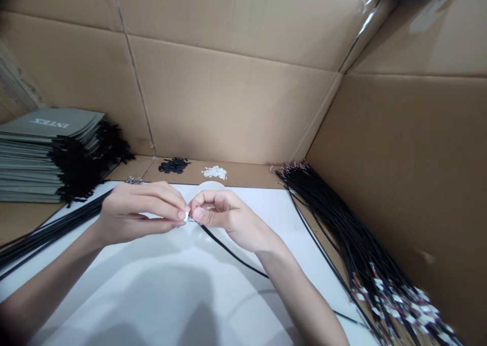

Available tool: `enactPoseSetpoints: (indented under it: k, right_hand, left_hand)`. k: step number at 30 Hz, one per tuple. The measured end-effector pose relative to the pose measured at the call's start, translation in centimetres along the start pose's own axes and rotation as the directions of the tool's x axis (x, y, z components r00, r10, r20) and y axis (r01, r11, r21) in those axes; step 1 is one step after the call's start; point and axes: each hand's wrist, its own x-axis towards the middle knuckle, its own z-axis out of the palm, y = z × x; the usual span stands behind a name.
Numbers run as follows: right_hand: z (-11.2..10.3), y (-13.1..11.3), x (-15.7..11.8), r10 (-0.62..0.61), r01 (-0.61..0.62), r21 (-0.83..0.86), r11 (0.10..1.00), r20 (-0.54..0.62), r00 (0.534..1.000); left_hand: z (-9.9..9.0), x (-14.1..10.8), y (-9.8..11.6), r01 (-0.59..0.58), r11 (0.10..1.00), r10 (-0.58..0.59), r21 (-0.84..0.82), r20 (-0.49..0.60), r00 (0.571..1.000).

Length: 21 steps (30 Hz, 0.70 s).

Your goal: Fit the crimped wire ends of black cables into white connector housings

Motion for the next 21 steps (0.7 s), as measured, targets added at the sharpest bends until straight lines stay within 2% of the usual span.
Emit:
enactPoseSetpoints:
  k: [4,7,12,17,19,21]
  right_hand:
    - [0.2,0.0,-0.1,-0.006,0.005,-0.022,1.0,-0.046,0.999]
    - [0.0,0.3,0.3,0.005,-0.004,0.038,0.999,-0.033,0.999]
    - [0.0,1.2,1.4,0.036,-0.03,0.195,0.98,-0.027,0.999]
    - [0.2,1.3,1.2,-0.03,0.046,0.143,0.989,-0.112,0.993]
    - [0.3,1.4,1.3,0.011,0.015,0.248,0.969,-0.102,0.995]
    - [0.3,1.5,1.5,0.076,-0.046,0.371,0.928,-0.068,0.995]
  left_hand:
    - [-0.1,0.2,0.4,-0.056,0.996,0.054,0.076,0.029,0.998]
    - [-0.2,0.4,0.7,-0.067,0.986,0.062,0.15,0.04,0.997]
    - [-0.3,0.4,0.4,0.009,0.982,0.002,0.187,-0.061,0.998]
    - [-0.2,0.4,0.2,-0.078,0.97,0.08,0.232,0.003,0.997]
    - [-0.2,0.3,0.1,-0.053,0.971,0.057,0.233,-0.012,0.998]
    - [-0.2,0.1,-0.2,0.008,0.98,0.006,0.2,-0.072,0.997]
